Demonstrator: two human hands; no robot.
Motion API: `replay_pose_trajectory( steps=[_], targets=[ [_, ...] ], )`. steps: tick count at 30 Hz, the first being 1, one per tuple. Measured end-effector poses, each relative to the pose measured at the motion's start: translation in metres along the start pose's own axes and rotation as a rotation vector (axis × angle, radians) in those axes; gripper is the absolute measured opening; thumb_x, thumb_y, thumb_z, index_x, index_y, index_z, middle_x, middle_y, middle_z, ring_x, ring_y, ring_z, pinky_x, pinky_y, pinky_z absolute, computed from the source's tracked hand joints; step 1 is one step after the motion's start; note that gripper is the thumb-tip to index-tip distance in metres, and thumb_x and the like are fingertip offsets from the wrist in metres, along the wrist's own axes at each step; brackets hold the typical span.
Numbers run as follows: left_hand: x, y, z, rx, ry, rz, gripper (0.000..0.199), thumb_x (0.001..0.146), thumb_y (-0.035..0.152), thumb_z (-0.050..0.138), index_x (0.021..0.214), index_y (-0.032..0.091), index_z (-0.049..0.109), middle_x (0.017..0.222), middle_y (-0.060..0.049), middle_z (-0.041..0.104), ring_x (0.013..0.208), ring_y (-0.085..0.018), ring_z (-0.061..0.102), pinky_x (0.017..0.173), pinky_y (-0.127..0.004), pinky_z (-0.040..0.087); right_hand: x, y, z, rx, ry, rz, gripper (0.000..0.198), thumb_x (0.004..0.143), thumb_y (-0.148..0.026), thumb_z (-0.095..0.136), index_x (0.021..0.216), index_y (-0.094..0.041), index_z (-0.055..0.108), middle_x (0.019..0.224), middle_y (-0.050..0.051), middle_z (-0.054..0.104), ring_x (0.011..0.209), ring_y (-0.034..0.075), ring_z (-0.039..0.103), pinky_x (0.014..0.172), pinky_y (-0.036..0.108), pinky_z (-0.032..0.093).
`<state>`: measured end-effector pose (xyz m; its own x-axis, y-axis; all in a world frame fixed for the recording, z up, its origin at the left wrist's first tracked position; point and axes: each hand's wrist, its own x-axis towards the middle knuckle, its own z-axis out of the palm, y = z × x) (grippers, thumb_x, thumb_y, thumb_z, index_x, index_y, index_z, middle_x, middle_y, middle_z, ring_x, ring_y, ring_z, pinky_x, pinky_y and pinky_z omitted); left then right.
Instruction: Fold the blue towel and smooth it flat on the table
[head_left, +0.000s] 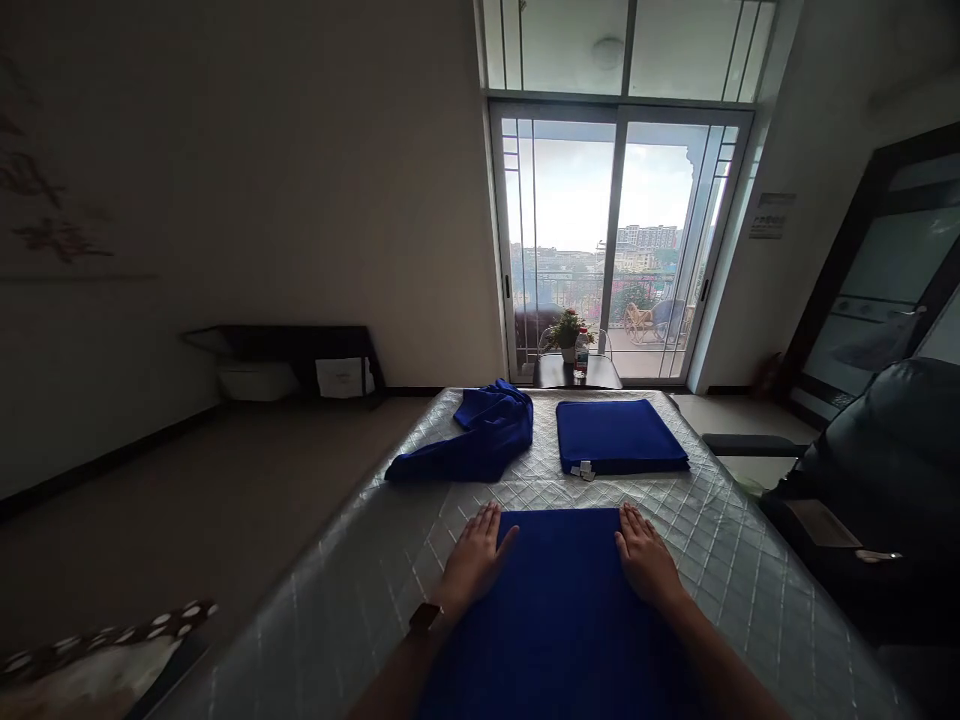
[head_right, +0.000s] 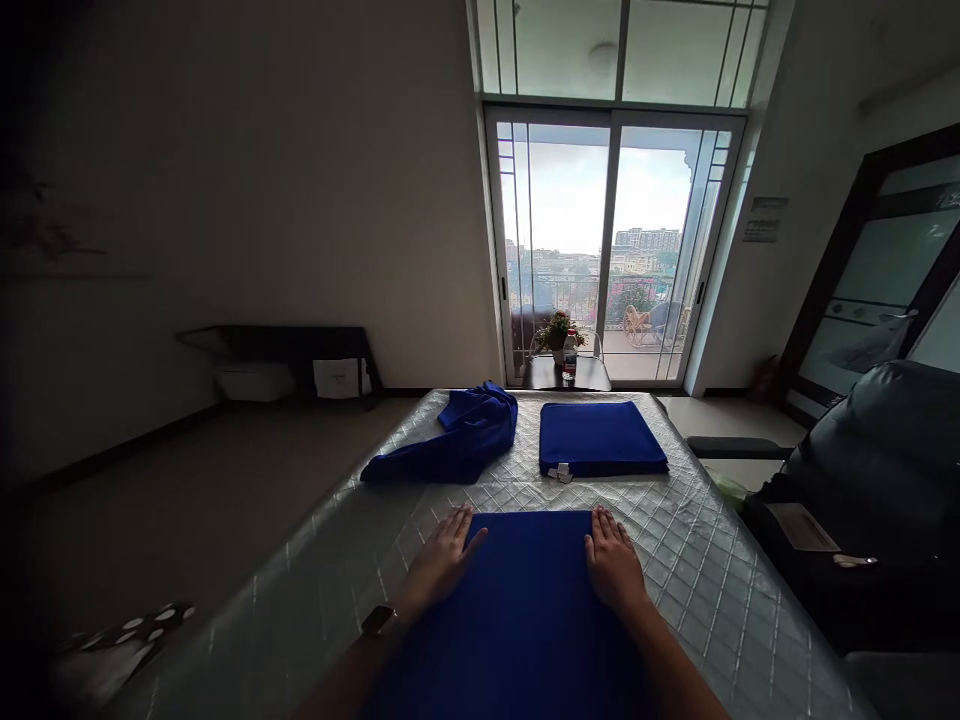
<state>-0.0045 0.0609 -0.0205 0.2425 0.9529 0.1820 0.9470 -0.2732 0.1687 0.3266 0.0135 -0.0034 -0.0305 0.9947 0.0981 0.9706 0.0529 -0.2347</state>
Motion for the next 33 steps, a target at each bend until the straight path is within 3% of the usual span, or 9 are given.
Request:
replay_pose_trajectory(
  steps=[17, 33],
  targets=[
    [-0.003, 0.001, -0.009, -0.021, -0.006, -0.012, 0.084, 0.106, 0.063, 0.014, 0.157, 0.002, 0.040, 0.164, -0.019, 0.040, 0.155, -0.030, 0.032, 0.128, -0.047, 0.027, 0.005, 0.008, 0.013, -0.004, 0.054, -0.011, 0.065, 0.104, -0.037, 0.020, 0.160, -0.007, 0.034, 0.169, 0.010, 0.029, 0.158, 0.019, 0.021, 0.129, 0.040, 0.019],
    [-0.003, 0.000, -0.005, -0.065, 0.005, -0.028, 0.086, 0.104, 0.067, 0.014, 0.157, 0.005, 0.040, 0.165, -0.018, 0.039, 0.156, -0.030, 0.030, 0.128, -0.048, 0.026, 0.003, 0.003, 0.007, 0.022, 0.022, 0.017, 0.067, 0.103, -0.039, 0.023, 0.161, -0.007, 0.033, 0.170, 0.010, 0.028, 0.159, 0.020, 0.019, 0.130, 0.040, 0.016]
  ],
)
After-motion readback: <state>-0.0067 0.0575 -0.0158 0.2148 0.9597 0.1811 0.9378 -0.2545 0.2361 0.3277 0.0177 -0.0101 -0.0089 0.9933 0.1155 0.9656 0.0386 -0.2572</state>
